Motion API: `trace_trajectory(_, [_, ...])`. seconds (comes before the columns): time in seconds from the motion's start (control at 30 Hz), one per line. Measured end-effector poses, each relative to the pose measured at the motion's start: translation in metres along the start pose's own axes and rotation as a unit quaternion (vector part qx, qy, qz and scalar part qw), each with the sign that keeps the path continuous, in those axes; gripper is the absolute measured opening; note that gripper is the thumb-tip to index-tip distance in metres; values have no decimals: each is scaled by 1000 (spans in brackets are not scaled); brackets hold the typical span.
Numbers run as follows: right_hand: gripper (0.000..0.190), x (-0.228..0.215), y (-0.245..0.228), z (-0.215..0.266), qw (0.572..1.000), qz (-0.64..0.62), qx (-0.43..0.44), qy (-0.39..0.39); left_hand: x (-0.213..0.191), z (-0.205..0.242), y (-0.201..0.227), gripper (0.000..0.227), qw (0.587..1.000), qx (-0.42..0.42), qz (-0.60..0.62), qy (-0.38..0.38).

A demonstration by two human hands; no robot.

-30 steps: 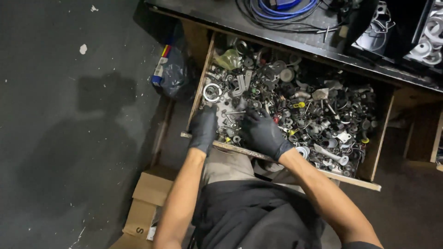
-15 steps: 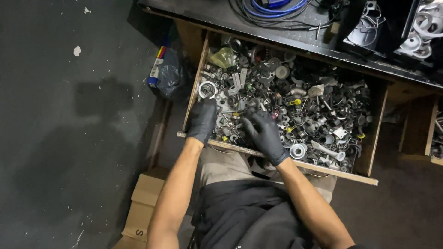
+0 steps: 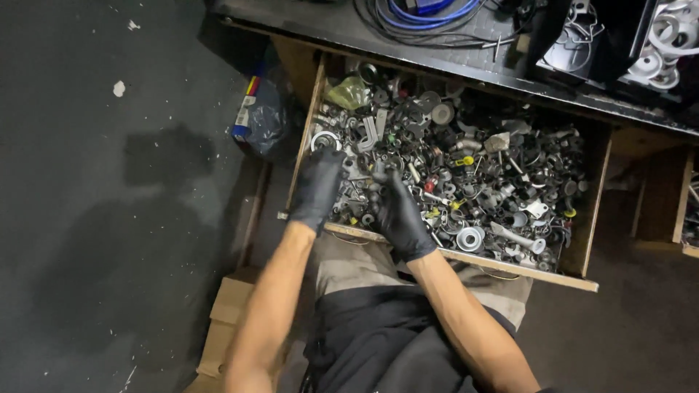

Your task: The person is sorting through a large drawer filled with various mechanical components, including bolts, nuts, washers, and gears, to identify or organize specific parts.

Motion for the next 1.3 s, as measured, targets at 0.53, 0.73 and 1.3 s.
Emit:
trace_trajectory(0.53, [50,-16,-8,21,999,-45,24,0,17,-28,-34,7,987,50,-152,-33])
trace_trajectory(0.73, [65,47,-10,44,997,-74,25,-12,-49,19,50,19,981,-42,175,-72])
trace_trajectory(1.3, [30,8,0,9,990,-109,2,-88,72,-51,-73,30,945,110,-308,-7])
Point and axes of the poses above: each hand's wrist, its own z-axis away from the middle knuckle, its own x-axis out of the palm, y = z × x, the point moved 1 cm from there along -z, towards the middle knuckle, and after that the axes turned 12 degrees about -z, right-handed, at the moved point
